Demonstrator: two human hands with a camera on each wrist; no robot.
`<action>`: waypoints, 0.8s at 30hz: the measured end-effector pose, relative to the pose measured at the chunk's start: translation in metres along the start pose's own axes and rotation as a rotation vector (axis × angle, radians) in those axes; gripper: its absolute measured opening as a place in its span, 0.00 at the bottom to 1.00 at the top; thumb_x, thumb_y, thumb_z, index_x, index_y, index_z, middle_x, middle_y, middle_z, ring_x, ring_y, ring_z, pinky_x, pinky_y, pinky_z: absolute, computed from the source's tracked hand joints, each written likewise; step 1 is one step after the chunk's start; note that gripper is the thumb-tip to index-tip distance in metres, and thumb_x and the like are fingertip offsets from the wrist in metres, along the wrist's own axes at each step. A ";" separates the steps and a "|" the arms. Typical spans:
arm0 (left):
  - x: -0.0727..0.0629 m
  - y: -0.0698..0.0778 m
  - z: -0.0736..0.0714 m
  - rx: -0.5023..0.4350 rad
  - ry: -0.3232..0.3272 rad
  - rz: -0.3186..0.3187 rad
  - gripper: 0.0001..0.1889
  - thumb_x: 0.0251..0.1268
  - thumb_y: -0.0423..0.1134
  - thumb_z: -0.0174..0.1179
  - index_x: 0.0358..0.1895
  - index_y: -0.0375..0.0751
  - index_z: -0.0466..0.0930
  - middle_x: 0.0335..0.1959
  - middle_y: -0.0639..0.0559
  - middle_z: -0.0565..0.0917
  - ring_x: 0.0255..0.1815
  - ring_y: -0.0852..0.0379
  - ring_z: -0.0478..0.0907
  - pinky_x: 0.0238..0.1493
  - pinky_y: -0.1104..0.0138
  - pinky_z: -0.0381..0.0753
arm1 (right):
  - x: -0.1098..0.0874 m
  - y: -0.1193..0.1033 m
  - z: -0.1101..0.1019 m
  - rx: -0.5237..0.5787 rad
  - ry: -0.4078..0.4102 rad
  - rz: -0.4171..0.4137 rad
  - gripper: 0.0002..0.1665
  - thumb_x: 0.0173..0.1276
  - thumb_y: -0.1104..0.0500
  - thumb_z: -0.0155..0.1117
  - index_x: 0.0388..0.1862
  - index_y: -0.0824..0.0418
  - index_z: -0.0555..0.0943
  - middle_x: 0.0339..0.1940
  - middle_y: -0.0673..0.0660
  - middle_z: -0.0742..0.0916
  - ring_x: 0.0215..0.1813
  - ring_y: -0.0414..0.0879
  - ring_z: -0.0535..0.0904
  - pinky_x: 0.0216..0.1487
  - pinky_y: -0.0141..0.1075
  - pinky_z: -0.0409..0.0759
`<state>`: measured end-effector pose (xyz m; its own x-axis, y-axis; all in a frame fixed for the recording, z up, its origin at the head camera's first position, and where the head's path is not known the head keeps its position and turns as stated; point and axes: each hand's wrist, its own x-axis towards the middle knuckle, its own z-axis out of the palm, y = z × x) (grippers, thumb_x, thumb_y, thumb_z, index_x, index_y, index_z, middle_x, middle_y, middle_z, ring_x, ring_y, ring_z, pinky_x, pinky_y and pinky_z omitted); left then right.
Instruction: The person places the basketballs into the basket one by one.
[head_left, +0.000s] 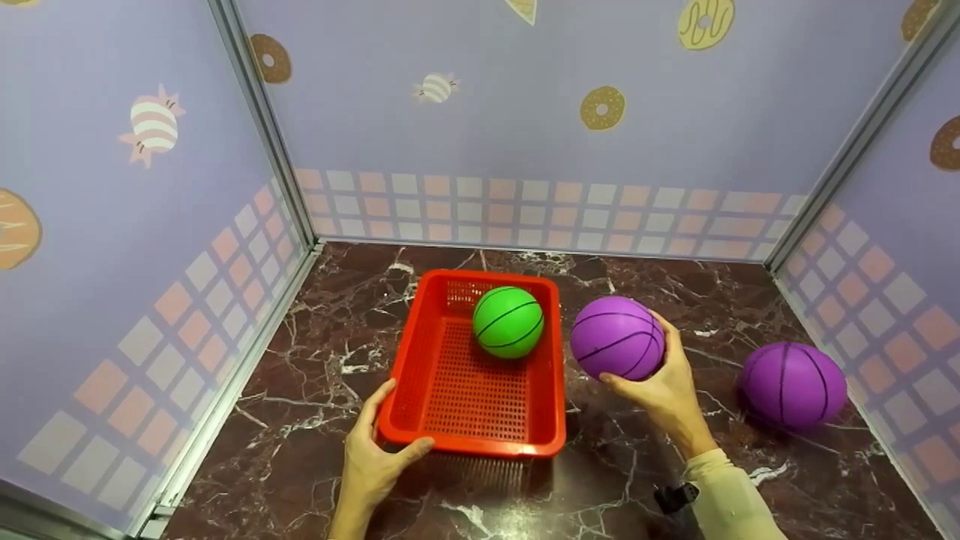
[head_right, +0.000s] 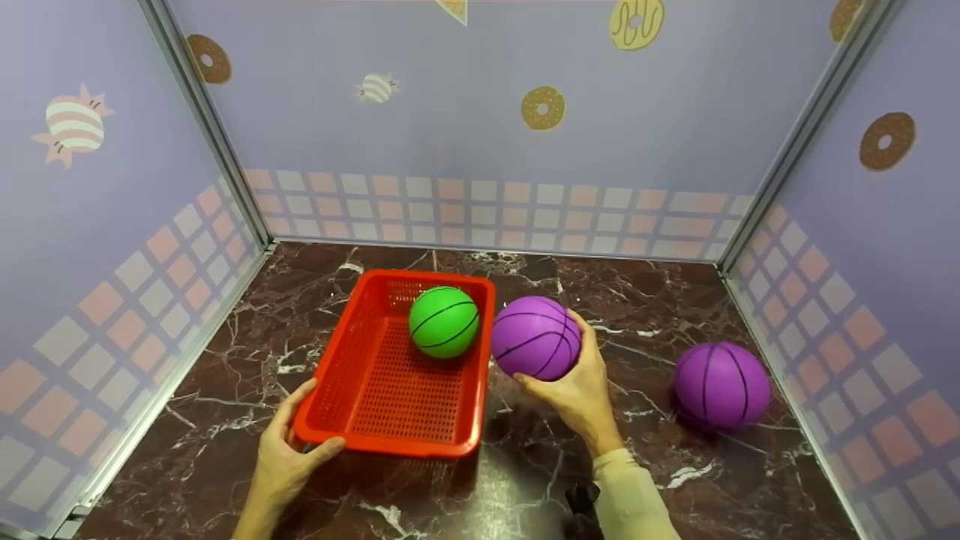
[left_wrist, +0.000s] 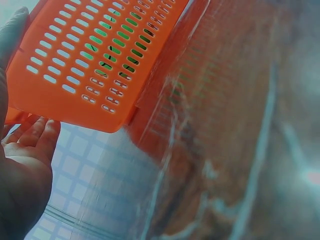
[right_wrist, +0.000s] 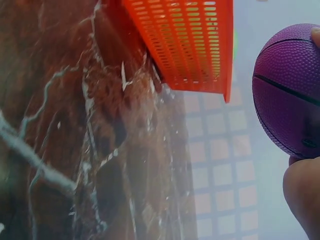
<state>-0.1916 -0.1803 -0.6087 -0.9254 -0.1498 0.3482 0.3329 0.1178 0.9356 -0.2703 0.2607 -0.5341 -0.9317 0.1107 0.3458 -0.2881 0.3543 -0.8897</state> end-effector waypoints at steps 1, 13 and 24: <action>0.000 0.000 0.000 0.000 0.001 0.000 0.55 0.47 0.31 0.91 0.83 0.47 0.72 0.76 0.42 0.82 0.70 0.38 0.84 0.68 0.68 0.85 | 0.000 -0.002 0.001 0.004 -0.003 -0.008 0.72 0.45 0.61 0.98 0.87 0.53 0.66 0.78 0.60 0.78 0.70 0.57 0.82 0.62 0.29 0.85; -0.001 0.001 0.001 -0.009 -0.006 -0.018 0.55 0.48 0.32 0.91 0.84 0.48 0.72 0.76 0.43 0.82 0.70 0.39 0.85 0.67 0.68 0.86 | 0.000 -0.020 0.022 0.116 -0.053 -0.087 0.74 0.41 0.65 0.99 0.87 0.51 0.67 0.78 0.55 0.79 0.70 0.53 0.82 0.65 0.35 0.88; -0.001 0.000 0.000 0.000 0.001 -0.014 0.55 0.48 0.32 0.91 0.84 0.48 0.72 0.77 0.44 0.81 0.70 0.43 0.85 0.68 0.69 0.85 | -0.004 -0.034 0.039 0.184 -0.132 -0.097 0.73 0.41 0.66 0.98 0.86 0.50 0.68 0.78 0.57 0.78 0.69 0.58 0.83 0.64 0.42 0.90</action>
<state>-0.1904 -0.1798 -0.6087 -0.9297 -0.1525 0.3352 0.3200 0.1160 0.9403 -0.2657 0.2121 -0.5170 -0.9152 -0.0417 0.4008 -0.4015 0.1806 -0.8979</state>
